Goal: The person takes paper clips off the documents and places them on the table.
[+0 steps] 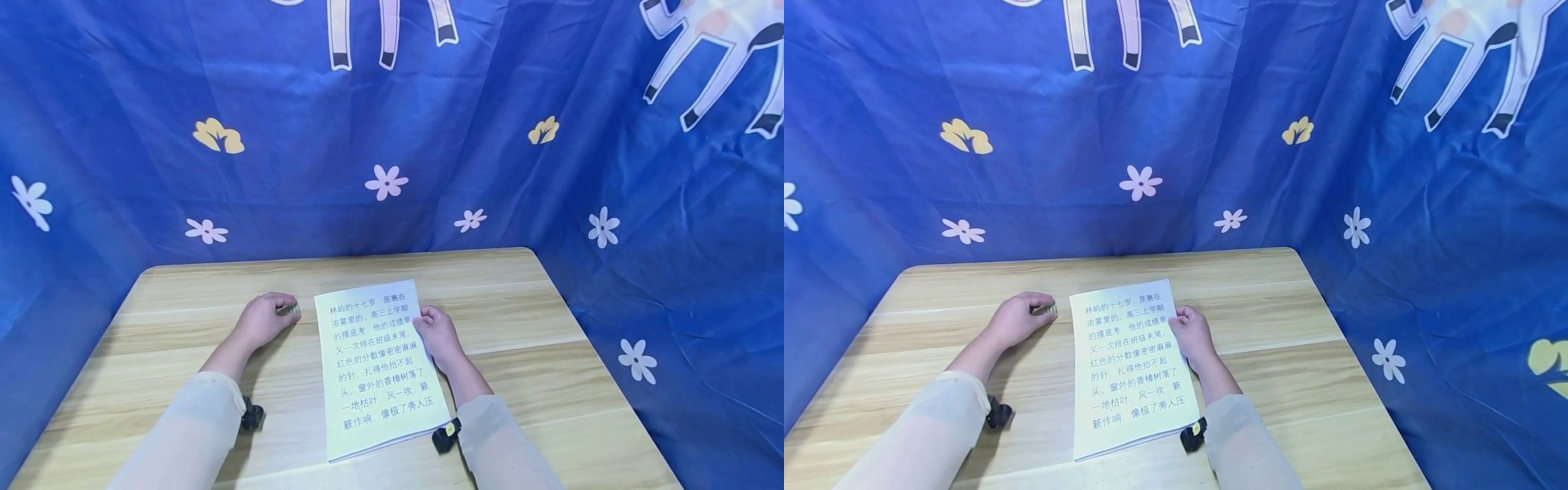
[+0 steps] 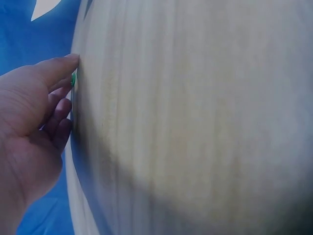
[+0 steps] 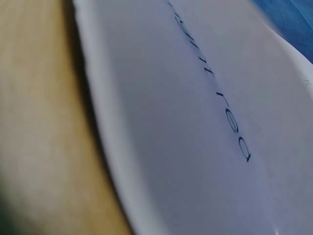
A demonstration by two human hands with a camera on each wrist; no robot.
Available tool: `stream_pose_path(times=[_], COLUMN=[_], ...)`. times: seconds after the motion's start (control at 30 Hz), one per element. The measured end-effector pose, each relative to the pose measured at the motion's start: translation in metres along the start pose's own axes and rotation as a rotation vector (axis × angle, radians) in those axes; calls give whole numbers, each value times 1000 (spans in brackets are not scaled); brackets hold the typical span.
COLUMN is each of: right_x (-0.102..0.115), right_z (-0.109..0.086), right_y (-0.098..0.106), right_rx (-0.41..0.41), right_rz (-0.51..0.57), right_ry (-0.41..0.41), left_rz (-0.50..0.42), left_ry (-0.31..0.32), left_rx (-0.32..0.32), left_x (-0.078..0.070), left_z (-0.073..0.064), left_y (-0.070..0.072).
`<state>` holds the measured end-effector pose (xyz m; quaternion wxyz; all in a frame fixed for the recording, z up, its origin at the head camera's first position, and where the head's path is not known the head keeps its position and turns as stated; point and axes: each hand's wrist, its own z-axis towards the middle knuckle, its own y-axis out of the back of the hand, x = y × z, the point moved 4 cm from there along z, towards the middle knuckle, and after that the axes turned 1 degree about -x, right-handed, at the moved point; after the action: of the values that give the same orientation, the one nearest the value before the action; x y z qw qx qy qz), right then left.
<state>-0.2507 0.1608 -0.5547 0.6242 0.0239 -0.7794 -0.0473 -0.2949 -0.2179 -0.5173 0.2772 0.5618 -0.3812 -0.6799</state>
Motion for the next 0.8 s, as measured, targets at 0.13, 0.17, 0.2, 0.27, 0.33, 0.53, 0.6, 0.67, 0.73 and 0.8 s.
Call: stream_pose_path(times=[0.13, 0.17, 0.2, 0.27, 0.33, 0.53, 0.6, 0.67, 0.73, 0.8], right_x=[0, 0, 0, 1, 2, 2, 3, 3, 3, 2], right_z=[1, 1, 1, 1, 1, 1, 1, 1, 1, 1], right_y=[0, 0, 0, -1, -1, -2, -2, -2, -2, -2], right_rx=[-2, -2, -2, -1, 0, -4, -5, -5, -6, -11], right_rz=[5, 11, 13, 23, 35, 42, 37, 37, 38, 43], right_ry=[-1, 1, 8, 15, 20, 20, 23, 22, 24, 17], left_rz=[0, 2, 0, 2, 2, 8, 8, 0, -23, -40], left_ry=[1, 1, 3, 6, 7, 5, 6, 12, 28, 35], left_rx=[-3, -3, -5, -3, 2, 17, 18, 17, 11, -10], left_x=[-1, -1, -2, -2, -3, -2, -2, -1, -1, -2], left_z=[0, 0, 0, 0, 0, 1, 1, 2, 1, 0], left_y=[1, 2, 2, 2, 3, 2, 2, 2, 3, 7])
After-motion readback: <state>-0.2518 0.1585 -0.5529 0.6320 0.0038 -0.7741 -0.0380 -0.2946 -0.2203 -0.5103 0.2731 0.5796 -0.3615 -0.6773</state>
